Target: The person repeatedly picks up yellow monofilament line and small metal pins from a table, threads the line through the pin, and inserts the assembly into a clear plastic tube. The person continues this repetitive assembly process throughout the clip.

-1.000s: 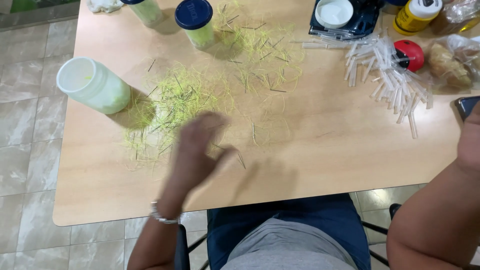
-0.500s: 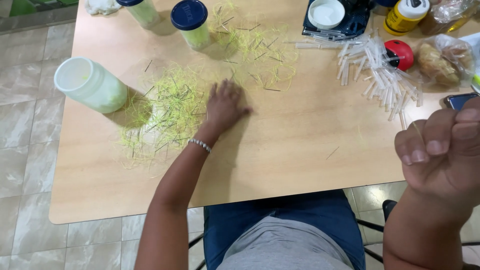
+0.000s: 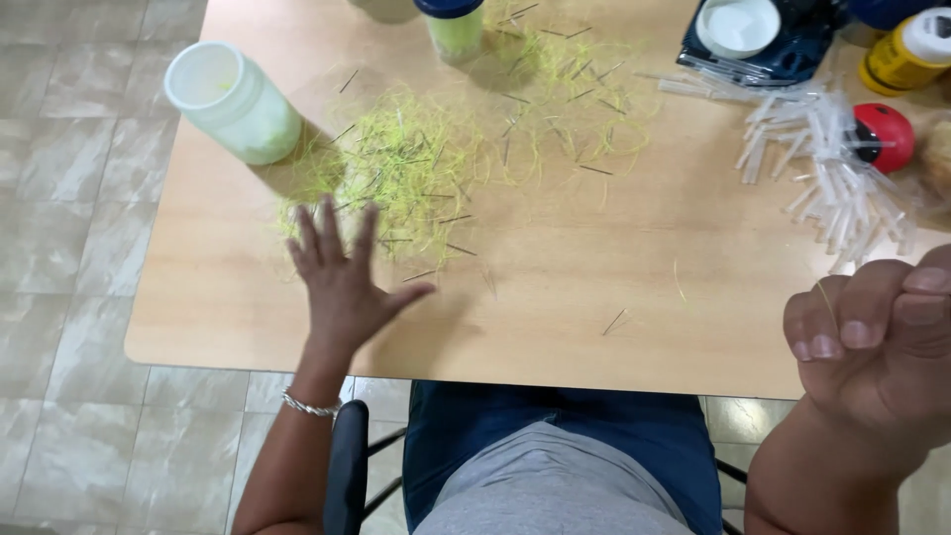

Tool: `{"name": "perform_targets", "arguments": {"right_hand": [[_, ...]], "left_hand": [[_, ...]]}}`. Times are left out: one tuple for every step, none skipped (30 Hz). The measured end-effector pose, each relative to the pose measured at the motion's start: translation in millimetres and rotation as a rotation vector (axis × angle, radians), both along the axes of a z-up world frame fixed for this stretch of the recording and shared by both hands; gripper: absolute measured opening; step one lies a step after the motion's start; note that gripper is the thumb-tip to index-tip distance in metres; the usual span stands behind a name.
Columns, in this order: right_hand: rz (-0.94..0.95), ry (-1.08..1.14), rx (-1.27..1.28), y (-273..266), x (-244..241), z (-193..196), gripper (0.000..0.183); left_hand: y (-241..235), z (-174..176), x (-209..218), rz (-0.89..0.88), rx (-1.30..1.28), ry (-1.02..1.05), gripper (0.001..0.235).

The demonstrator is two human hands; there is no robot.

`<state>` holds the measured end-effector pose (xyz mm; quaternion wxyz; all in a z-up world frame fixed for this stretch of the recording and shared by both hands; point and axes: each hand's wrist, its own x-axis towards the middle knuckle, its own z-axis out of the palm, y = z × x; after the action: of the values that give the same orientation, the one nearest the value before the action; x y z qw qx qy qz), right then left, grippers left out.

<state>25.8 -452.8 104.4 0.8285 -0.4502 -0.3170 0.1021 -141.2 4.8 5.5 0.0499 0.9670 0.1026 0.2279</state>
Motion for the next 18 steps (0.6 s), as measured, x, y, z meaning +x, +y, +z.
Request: {"name": "perform_targets", "arguments": {"right_hand": [[-0.021, 0.011, -0.019, 4, -1, 0, 0.017], [-0.011, 0.013, -0.015, 11, -3, 3, 0.017], [-0.023, -0.008, -0.023, 17, -5, 6, 0.016], [-0.035, -0.029, -0.03, 23, -7, 10, 0.015], [-0.032, -0.032, -0.028, 25, -10, 10, 0.015], [-0.074, -0.023, -0.059, 27, -13, 10, 0.012], [-0.118, -0.013, -0.093, 28, -18, 10, 0.01], [-0.117, -0.015, -0.095, 27, -17, 11, 0.01], [-0.082, -0.03, -0.1, 25, -17, 11, 0.011], [-0.048, -0.046, -0.105, 24, -17, 12, 0.011], [-0.052, -0.048, -0.107, 25, -21, 14, 0.011], [-0.087, -0.047, -0.136, 25, -25, 17, 0.009], [-0.126, -0.046, -0.164, 25, -29, 21, 0.006], [-0.135, -0.051, -0.166, 26, -31, 21, 0.006], [-0.159, -0.043, -0.167, 27, -32, 21, 0.004], [-0.184, -0.036, -0.167, 28, -34, 21, 0.003], [-0.188, -0.038, -0.167, 29, -35, 20, 0.003], [-0.194, -0.032, -0.155, 30, -35, 20, 0.004]], "left_hand": [[18, -15, -9, 0.217, -0.076, 0.139, 0.138], [13, -12, -9, 0.227, -0.073, 0.14, 0.138], [9, -8, -6, 0.238, -0.188, 0.311, 0.138], [6, -5, -3, 0.247, -0.305, 0.48, 0.139], [-4, -7, 8, 0.25, -0.304, 0.477, 0.139], [-14, -9, 19, 0.179, -0.266, 0.511, 0.134], [-25, -12, 31, 0.104, -0.231, 0.547, 0.13], [-35, -5, 44, 0.105, -0.233, 0.545, 0.13], [-45, 2, 59, 0.069, -0.235, 0.597, 0.124], [-56, 9, 74, 0.034, -0.236, 0.648, 0.119], [-57, 16, 89, 0.028, -0.237, 0.646, 0.119], [-59, 23, 104, 0.049, -0.276, 0.663, 0.116], [-62, 31, 120, 0.065, -0.315, 0.68, 0.113], [-55, 29, 133, 0.056, -0.314, 0.677, 0.113], [-49, 27, 145, 0.081, -0.328, 0.612, 0.11], [-43, 25, 157, 0.105, -0.342, 0.547, 0.106], [-37, 27, 164, 0.101, -0.341, 0.545, 0.106], [-31, 28, 172, 0.126, -0.349, 0.582, 0.109]]}}
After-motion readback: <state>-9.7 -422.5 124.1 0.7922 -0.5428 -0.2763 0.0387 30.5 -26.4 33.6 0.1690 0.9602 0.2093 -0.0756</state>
